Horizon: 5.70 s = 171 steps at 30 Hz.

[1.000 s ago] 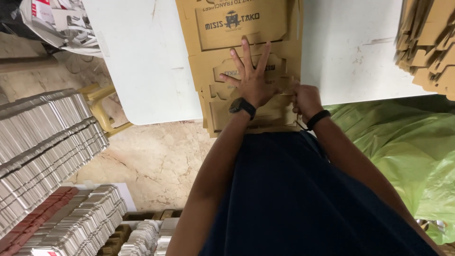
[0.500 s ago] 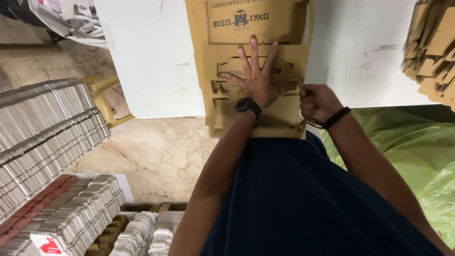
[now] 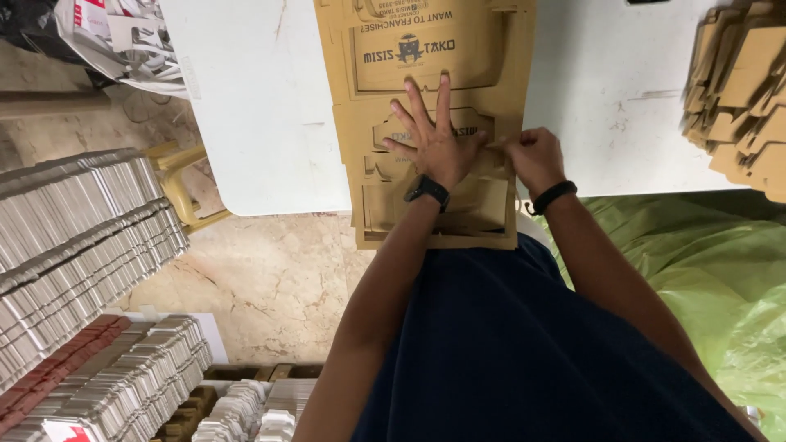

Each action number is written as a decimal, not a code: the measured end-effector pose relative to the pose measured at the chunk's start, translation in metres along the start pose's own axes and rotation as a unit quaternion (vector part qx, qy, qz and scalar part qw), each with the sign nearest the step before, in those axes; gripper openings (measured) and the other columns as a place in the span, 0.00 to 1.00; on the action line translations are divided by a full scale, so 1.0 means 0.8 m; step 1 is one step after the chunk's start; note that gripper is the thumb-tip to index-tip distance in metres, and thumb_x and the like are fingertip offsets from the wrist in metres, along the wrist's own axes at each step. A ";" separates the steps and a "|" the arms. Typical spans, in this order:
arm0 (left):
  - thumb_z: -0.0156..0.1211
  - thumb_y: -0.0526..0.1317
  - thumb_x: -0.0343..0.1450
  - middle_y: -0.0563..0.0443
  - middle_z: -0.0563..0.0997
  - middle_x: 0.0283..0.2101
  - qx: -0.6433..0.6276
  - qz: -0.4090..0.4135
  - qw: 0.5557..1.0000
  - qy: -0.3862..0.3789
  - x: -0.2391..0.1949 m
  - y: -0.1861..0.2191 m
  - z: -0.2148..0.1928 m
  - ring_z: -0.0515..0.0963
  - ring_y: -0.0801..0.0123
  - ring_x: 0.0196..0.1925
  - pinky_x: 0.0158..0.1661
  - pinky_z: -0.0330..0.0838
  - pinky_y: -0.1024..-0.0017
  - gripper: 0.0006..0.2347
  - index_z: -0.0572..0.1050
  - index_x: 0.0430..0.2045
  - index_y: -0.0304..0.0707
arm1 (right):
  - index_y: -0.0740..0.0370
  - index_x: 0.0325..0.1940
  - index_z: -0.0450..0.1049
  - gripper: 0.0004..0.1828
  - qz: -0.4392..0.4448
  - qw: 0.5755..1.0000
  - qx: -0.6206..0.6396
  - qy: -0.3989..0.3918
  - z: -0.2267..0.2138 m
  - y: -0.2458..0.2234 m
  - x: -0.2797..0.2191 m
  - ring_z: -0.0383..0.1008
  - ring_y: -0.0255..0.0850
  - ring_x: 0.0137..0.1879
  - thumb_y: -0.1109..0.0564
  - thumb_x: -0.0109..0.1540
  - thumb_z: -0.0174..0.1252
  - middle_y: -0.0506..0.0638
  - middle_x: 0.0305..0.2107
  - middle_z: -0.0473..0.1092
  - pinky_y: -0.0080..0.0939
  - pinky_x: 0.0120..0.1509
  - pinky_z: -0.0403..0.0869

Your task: Folding flat cardboard sheets into boxes and removing die-cut waste material on a work table.

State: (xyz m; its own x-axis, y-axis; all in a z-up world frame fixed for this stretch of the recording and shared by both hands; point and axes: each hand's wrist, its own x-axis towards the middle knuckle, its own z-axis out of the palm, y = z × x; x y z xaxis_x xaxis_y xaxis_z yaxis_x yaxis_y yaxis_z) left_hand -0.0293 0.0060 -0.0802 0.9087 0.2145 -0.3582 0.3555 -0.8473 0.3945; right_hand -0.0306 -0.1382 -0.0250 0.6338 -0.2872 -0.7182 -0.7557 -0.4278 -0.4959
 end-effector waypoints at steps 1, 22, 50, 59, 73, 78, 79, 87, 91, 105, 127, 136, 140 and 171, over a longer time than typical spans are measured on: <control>0.84 0.63 0.59 0.48 0.25 0.80 0.019 -0.006 1.000 -0.010 -0.002 0.000 -0.003 0.30 0.33 0.81 0.59 0.29 0.12 0.57 0.36 0.74 0.76 | 0.54 0.15 0.65 0.17 -0.013 0.998 0.054 -0.018 0.007 0.003 -0.002 0.62 0.31 0.27 0.61 0.59 0.56 0.40 0.17 0.64 0.37 0.30 0.60; 0.86 0.61 0.61 0.40 0.20 0.79 0.012 -0.029 0.999 -0.044 0.005 0.008 -0.013 0.28 0.29 0.79 0.61 0.30 0.14 0.60 0.30 0.74 0.72 | 0.50 0.19 0.57 0.29 0.081 0.986 0.121 0.076 0.052 0.015 0.019 0.56 0.36 0.22 0.41 0.72 0.47 0.43 0.15 0.58 0.42 0.26 0.57; 0.80 0.47 0.56 0.40 0.50 0.75 -0.025 0.038 0.998 0.048 0.082 -0.110 -0.116 0.45 0.28 0.77 0.68 0.41 0.24 0.23 0.78 0.45 0.69 | 0.46 0.41 0.60 0.09 -0.079 0.922 0.371 -0.083 -0.011 -0.024 -0.062 0.60 0.32 0.26 0.48 0.74 0.50 0.38 0.26 0.47 0.30 0.31 0.61; 0.83 0.47 0.49 0.38 0.64 0.59 -0.101 0.028 0.993 -0.060 0.090 -0.138 -0.125 0.79 0.35 0.57 0.56 0.78 0.51 0.39 0.66 0.55 0.70 | 0.42 0.38 0.58 0.13 -0.037 0.926 0.359 -0.108 -0.034 -0.012 -0.044 0.53 0.36 0.24 0.44 0.75 0.47 0.41 0.19 0.50 0.32 0.33 0.58; 0.62 0.25 0.56 0.48 0.81 0.50 -0.205 0.335 0.912 0.115 0.031 0.009 -0.286 0.61 0.32 0.70 0.49 0.80 0.52 0.22 0.71 0.42 0.49 | 0.53 0.44 0.65 0.06 -0.105 0.902 0.406 -0.104 -0.105 0.003 -0.009 0.73 0.40 0.33 0.51 0.73 0.47 0.54 0.31 0.72 0.38 0.39 0.73; 0.66 0.27 0.60 0.47 0.70 0.51 -0.179 0.373 0.902 0.124 -0.038 0.070 -0.375 0.64 0.50 0.42 0.40 0.66 0.53 0.23 0.68 0.47 0.51 | 0.51 0.72 0.48 0.30 -0.303 0.921 0.246 -0.004 -0.163 -0.085 -0.084 0.65 0.47 0.57 0.55 0.72 0.56 0.53 0.63 0.53 0.47 0.50 0.79; 0.61 0.27 0.60 0.49 0.63 0.43 -0.158 0.389 0.899 0.125 -0.061 0.078 -0.396 0.66 0.70 0.13 0.18 0.62 0.69 0.23 0.66 0.47 0.51 | 0.55 0.80 0.41 0.44 -0.441 0.884 0.152 0.032 -0.174 -0.093 -0.097 0.53 0.53 0.74 0.58 0.70 0.64 0.57 0.76 0.36 0.50 0.64 0.78; 0.60 0.22 0.64 0.39 0.67 0.51 -0.109 0.418 0.871 0.236 -0.148 -0.012 -0.522 0.65 0.74 0.24 0.20 0.62 0.75 0.20 0.70 0.48 0.39 | 0.62 0.71 0.56 0.35 -0.613 0.782 0.102 -0.043 -0.080 -0.213 -0.150 0.70 0.46 0.54 0.70 0.63 0.62 0.66 0.57 0.64 0.37 0.51 0.71; 0.67 0.28 0.60 0.45 0.62 0.42 -0.034 0.254 0.929 0.265 -0.167 -0.116 -0.550 0.62 0.70 0.23 0.23 0.65 0.70 0.21 0.70 0.47 0.40 | 0.70 0.66 0.66 0.29 -0.650 0.760 -0.015 0.014 -0.004 -0.233 -0.201 0.75 0.53 0.49 0.66 0.63 0.69 0.64 0.53 0.70 0.43 0.41 0.76; 0.69 0.45 0.55 0.50 0.75 0.48 -0.027 0.091 0.985 0.141 0.031 -0.428 -0.502 0.82 0.30 0.34 0.37 0.78 0.38 0.21 0.75 0.43 0.64 | 0.70 0.66 0.66 0.30 -0.486 0.855 -0.179 0.013 0.240 -0.297 -0.234 0.70 0.73 0.58 0.54 0.65 0.68 0.69 0.52 0.62 0.73 0.56 0.72; 0.68 0.44 0.60 0.47 0.65 0.59 -0.073 0.005 0.992 -0.102 0.269 -0.552 -0.270 0.78 0.41 0.58 0.52 0.79 0.48 0.25 0.70 0.53 0.60 | 0.46 0.66 0.66 0.33 -0.128 0.958 -0.258 -0.005 0.454 -0.229 0.071 0.71 0.65 0.63 0.48 0.57 0.63 0.62 0.62 0.58 0.64 0.65 0.73; 0.59 0.37 0.56 0.52 0.70 0.42 0.000 0.132 0.986 0.104 0.289 -0.579 -0.198 0.71 0.51 0.55 0.52 0.74 0.60 0.18 0.74 0.41 0.53 | 0.47 0.67 0.56 0.30 -0.121 0.943 -0.308 -0.029 0.455 -0.230 0.062 0.74 0.64 0.60 0.48 0.63 0.56 0.62 0.62 0.56 0.65 0.60 0.72; 0.58 0.38 0.59 0.51 0.65 0.51 -0.024 0.032 0.999 0.031 0.285 -0.568 -0.213 0.73 0.49 0.54 0.47 0.80 0.52 0.20 0.73 0.47 0.54 | 0.47 0.68 0.56 0.28 -0.130 0.942 -0.306 -0.039 0.453 -0.238 0.051 0.74 0.66 0.59 0.49 0.64 0.53 0.64 0.62 0.57 0.64 0.59 0.74; 0.66 0.38 0.66 0.16 0.66 0.60 -0.342 -0.081 0.930 -0.106 -0.106 -0.165 -0.142 0.76 0.25 0.56 0.53 0.76 0.41 0.38 0.50 0.70 0.39 | 0.65 0.61 0.69 0.35 -0.177 0.958 -0.141 0.178 0.098 0.143 -0.031 0.69 0.65 0.58 0.42 0.58 0.68 0.62 0.47 0.67 0.57 0.62 0.70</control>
State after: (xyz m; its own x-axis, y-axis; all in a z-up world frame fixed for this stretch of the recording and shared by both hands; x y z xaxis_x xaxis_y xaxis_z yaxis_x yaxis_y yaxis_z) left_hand -0.1281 0.1554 -0.0060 0.7934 0.1512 -0.5897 0.6059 -0.2903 0.7407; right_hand -0.1460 -0.1129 -0.1023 0.8958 -0.3346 -0.2924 -0.4408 -0.7526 -0.4892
